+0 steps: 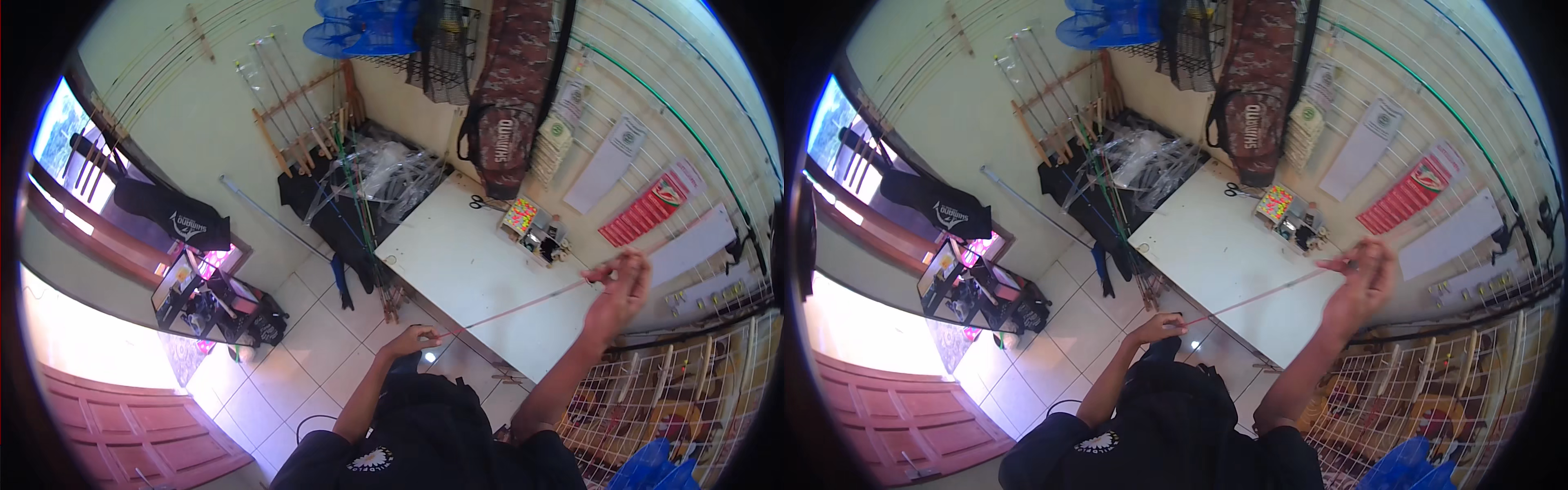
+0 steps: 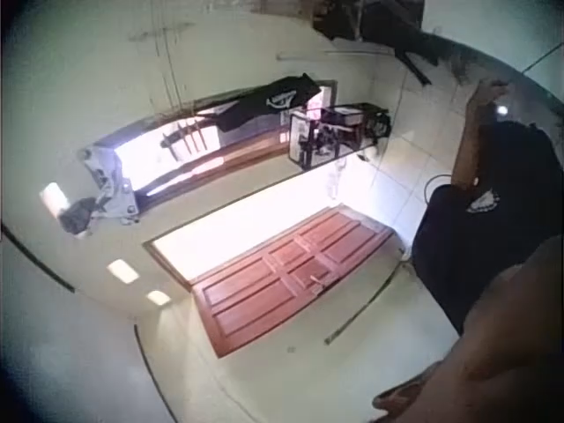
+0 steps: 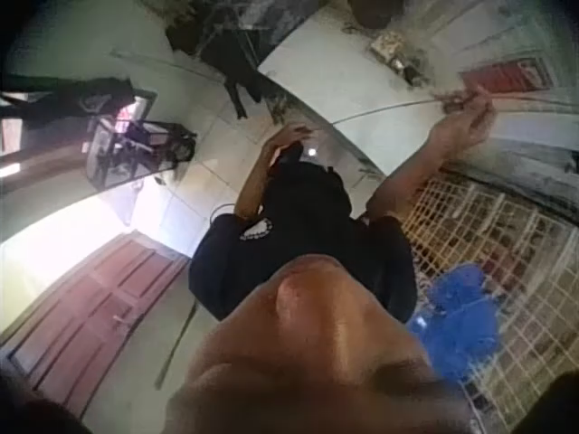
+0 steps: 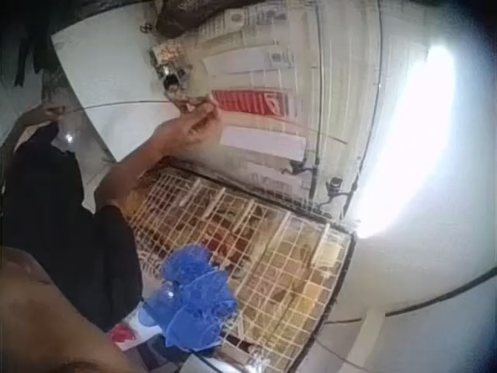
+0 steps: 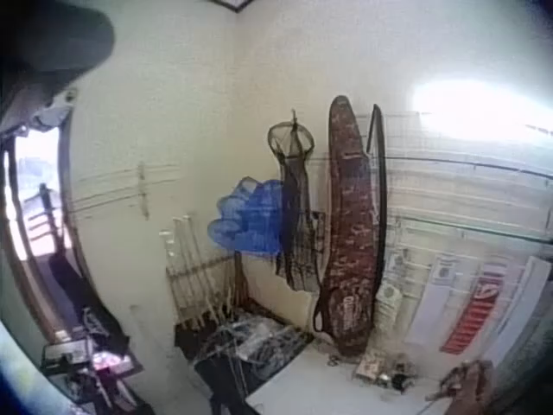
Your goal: Repairing or preparing a fishing rod section by wrapping it with tape or thread.
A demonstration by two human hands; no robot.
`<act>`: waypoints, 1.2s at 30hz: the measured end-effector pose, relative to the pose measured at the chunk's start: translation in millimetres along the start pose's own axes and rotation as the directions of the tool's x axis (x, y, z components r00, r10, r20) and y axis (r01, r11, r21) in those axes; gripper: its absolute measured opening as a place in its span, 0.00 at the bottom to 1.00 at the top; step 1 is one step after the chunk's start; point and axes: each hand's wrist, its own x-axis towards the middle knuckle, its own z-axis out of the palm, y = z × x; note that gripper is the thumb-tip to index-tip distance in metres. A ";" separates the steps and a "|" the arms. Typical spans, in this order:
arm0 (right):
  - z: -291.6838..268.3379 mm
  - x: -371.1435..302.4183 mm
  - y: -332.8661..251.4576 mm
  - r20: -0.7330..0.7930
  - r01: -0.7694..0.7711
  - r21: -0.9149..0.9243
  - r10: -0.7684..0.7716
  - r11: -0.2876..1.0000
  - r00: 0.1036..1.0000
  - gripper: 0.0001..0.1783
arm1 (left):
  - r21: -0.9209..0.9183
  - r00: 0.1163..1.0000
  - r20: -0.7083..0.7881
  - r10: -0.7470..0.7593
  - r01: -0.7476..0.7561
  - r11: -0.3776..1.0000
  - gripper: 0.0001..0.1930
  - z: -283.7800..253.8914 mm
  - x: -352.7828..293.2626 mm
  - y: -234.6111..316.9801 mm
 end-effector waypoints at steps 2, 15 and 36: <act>-31.9 11.0 -23.0 -0.153 0.061 0.054 -0.052 0.997 0.987 0.14 | 0.195 0.994 -0.079 0.071 -0.054 0.979 0.10 3.5 -12.4 -11.7; -208.3 -19.1 -106.4 -0.394 0.321 0.130 -0.248 0.938 0.885 0.13 | 0.302 0.946 -0.148 0.289 -0.235 0.924 0.07 10.3 28.0 73.4; -181.8 -17.6 3.9 -0.442 -0.066 -0.065 0.030 0.996 0.897 0.14 | 0.737 0.597 -0.458 0.659 -0.159 0.656 0.06 -85.1 150.4 120.6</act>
